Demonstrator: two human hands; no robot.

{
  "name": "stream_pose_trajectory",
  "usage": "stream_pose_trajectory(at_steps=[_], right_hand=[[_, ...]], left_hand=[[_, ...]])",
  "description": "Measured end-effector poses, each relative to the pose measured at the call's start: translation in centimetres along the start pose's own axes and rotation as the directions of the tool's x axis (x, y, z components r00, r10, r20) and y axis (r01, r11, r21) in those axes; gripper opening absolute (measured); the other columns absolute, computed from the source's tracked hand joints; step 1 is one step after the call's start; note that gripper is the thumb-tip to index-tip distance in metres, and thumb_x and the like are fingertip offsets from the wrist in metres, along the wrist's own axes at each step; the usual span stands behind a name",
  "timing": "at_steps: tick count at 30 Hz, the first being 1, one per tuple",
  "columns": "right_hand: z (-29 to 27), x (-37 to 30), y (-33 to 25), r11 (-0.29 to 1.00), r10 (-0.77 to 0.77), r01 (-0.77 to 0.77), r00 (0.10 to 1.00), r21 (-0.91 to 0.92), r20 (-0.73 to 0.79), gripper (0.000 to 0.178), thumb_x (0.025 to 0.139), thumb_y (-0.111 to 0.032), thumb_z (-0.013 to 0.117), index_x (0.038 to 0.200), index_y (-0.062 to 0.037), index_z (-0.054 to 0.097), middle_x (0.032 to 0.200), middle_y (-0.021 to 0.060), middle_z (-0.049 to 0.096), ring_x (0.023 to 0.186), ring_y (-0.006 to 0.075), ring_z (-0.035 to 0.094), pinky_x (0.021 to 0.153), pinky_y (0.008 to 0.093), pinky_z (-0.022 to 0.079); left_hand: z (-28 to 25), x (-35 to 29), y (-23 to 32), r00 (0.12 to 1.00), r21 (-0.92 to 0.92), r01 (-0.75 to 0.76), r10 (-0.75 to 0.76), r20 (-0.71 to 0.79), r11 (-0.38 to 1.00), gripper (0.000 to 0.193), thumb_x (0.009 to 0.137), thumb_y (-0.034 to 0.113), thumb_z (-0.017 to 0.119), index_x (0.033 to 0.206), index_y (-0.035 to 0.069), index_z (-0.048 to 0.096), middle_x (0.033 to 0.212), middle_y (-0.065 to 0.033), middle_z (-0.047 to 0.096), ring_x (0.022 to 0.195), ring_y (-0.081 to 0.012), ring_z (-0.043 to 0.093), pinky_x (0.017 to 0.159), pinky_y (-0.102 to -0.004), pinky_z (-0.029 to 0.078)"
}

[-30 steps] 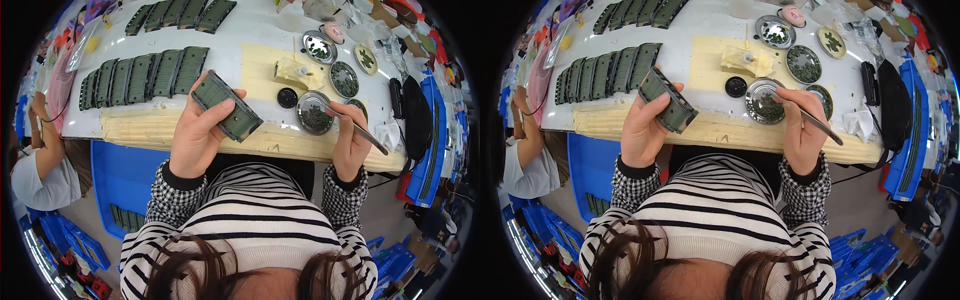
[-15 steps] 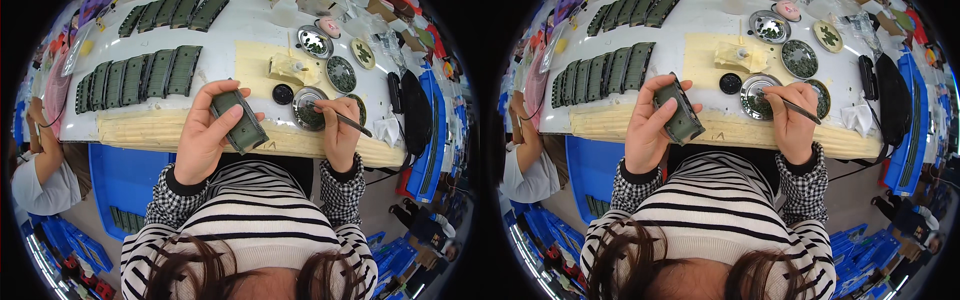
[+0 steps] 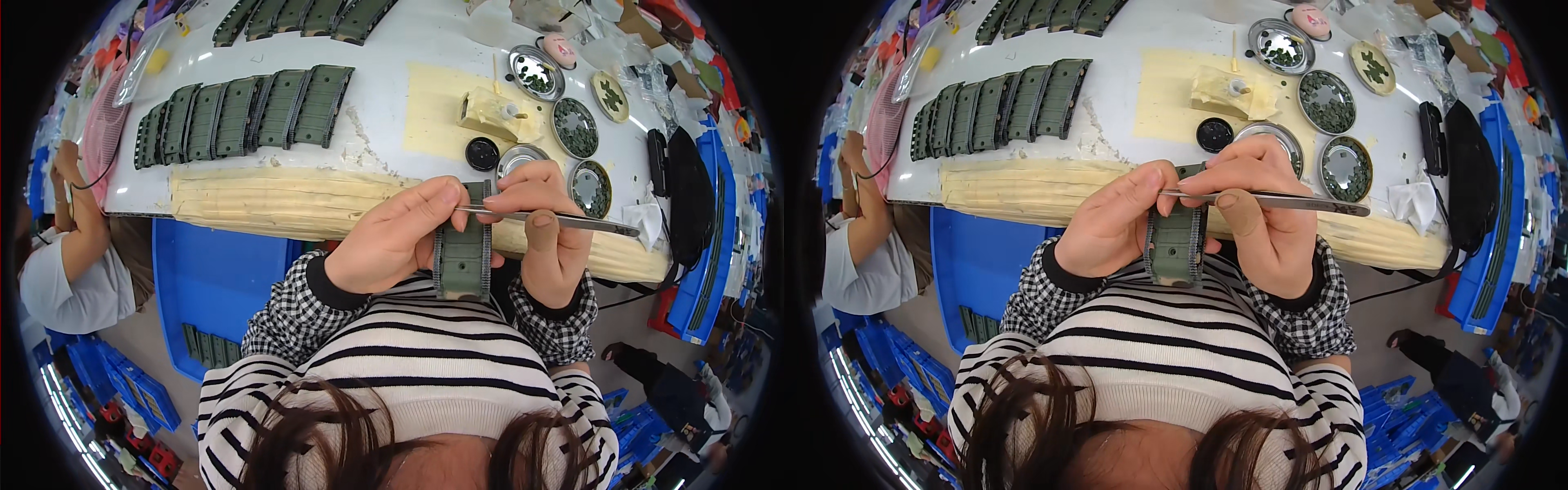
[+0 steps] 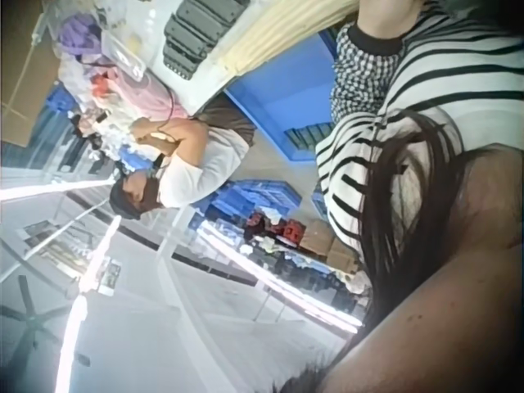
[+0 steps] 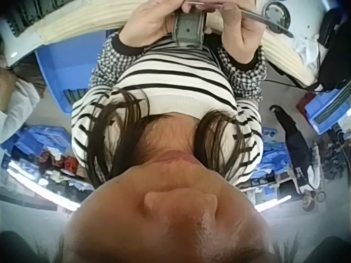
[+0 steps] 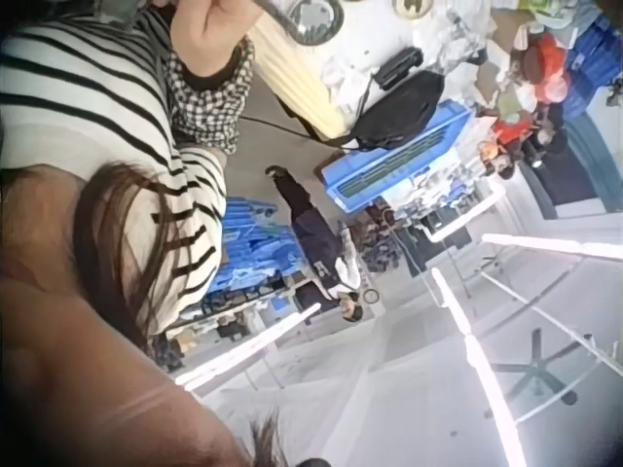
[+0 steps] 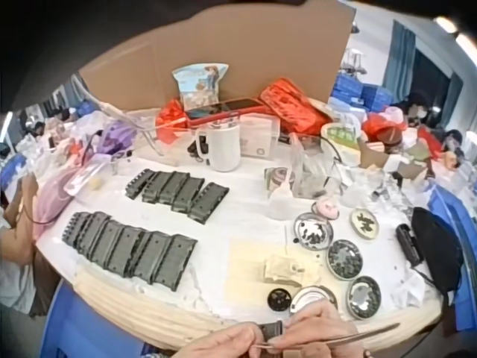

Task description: Using a small brush to apply a substance to the interior of green plastic housings and organizing them on a workbench.

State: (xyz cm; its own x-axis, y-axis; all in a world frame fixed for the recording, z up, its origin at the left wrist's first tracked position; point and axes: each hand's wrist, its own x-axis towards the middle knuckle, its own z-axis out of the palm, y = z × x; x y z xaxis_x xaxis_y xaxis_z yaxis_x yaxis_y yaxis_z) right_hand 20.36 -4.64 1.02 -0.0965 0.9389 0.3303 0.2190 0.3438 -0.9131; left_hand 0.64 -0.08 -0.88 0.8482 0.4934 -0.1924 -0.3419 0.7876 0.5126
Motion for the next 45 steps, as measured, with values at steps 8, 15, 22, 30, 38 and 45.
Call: stream_pose_trajectory(at_steps=[8,15,22,30,38,45], right_hand=[[0.9,0.0,-1.3,0.962,-0.186,0.181,0.983,-0.206,-0.002,0.019,0.088,-0.009,0.064,0.101,0.0040,0.068,0.095,0.0144,0.070,0.090,0.0313,0.068,0.082,0.0371,0.053],[1.3,0.3,-1.7,0.958,-0.159,0.156,0.987,-0.242,0.006,0.022,0.088,-0.014,0.067,0.100,0.0041,0.068,0.095,0.0138,0.070,0.092,0.0311,0.068,0.081,0.0369,0.054],[1.4,0.1,-1.9,0.972,-0.104,0.100,0.995,-0.214,-0.010,0.022,0.088,-0.014,0.068,0.100,0.0045,0.068,0.094,0.0140,0.070,0.092,0.0315,0.069,0.082,0.0373,0.054],[1.4,0.2,-2.0,0.972,-0.096,0.093,0.995,-0.218,-0.002,0.021,0.086,-0.011,0.069,0.100,0.0051,0.068,0.094,0.0142,0.070,0.093,0.0317,0.069,0.084,0.0375,0.054],[1.3,0.4,-1.9,0.964,-0.123,0.122,0.992,-0.237,0.007,0.022,0.085,-0.010,0.070,0.099,0.0055,0.068,0.094,0.0141,0.070,0.093,0.0318,0.069,0.084,0.0379,0.054],[1.4,0.6,-1.9,0.953,-0.145,0.145,0.989,-0.264,0.021,0.021,0.083,-0.009,0.071,0.099,0.0052,0.068,0.092,0.0136,0.070,0.092,0.0315,0.069,0.083,0.0379,0.055]], left_hand=[[0.0,0.0,-0.4,0.984,0.055,-0.146,0.150,-0.093,0.988,0.029,0.107,0.032,0.036,0.098,0.006,0.047,0.093,-0.0036,0.055,0.089,-0.0130,0.064,0.073,-0.0260,0.056],[-0.1,0.0,-0.8,0.976,0.071,-0.170,0.178,-0.125,0.983,0.028,0.107,0.032,0.038,0.100,0.007,0.048,0.096,0.0001,0.050,0.088,-0.0081,0.057,0.072,-0.0242,0.055],[-0.2,0.2,-1.1,0.969,0.095,-0.197,0.209,-0.135,0.976,0.026,0.107,0.031,0.038,0.101,0.008,0.048,0.097,-0.0001,0.051,0.085,-0.0056,0.054,0.073,-0.0239,0.055],[0.1,0.2,-1.2,0.964,0.108,-0.212,0.226,-0.143,0.971,0.025,0.107,0.030,0.038,0.101,0.007,0.048,0.097,-0.0004,0.053,0.085,-0.0045,0.055,0.072,-0.0228,0.055],[0.4,0.2,-1.1,0.961,0.094,-0.206,0.220,-0.167,0.974,0.025,0.107,0.030,0.038,0.102,0.008,0.049,0.098,0.0001,0.054,0.085,-0.0038,0.055,0.071,-0.0219,0.055],[0.5,0.2,-1.0,0.959,0.102,-0.202,0.217,-0.182,0.974,0.025,0.107,0.030,0.038,0.101,0.008,0.049,0.095,0.0005,0.053,0.083,-0.0028,0.054,0.071,-0.0212,0.054]])
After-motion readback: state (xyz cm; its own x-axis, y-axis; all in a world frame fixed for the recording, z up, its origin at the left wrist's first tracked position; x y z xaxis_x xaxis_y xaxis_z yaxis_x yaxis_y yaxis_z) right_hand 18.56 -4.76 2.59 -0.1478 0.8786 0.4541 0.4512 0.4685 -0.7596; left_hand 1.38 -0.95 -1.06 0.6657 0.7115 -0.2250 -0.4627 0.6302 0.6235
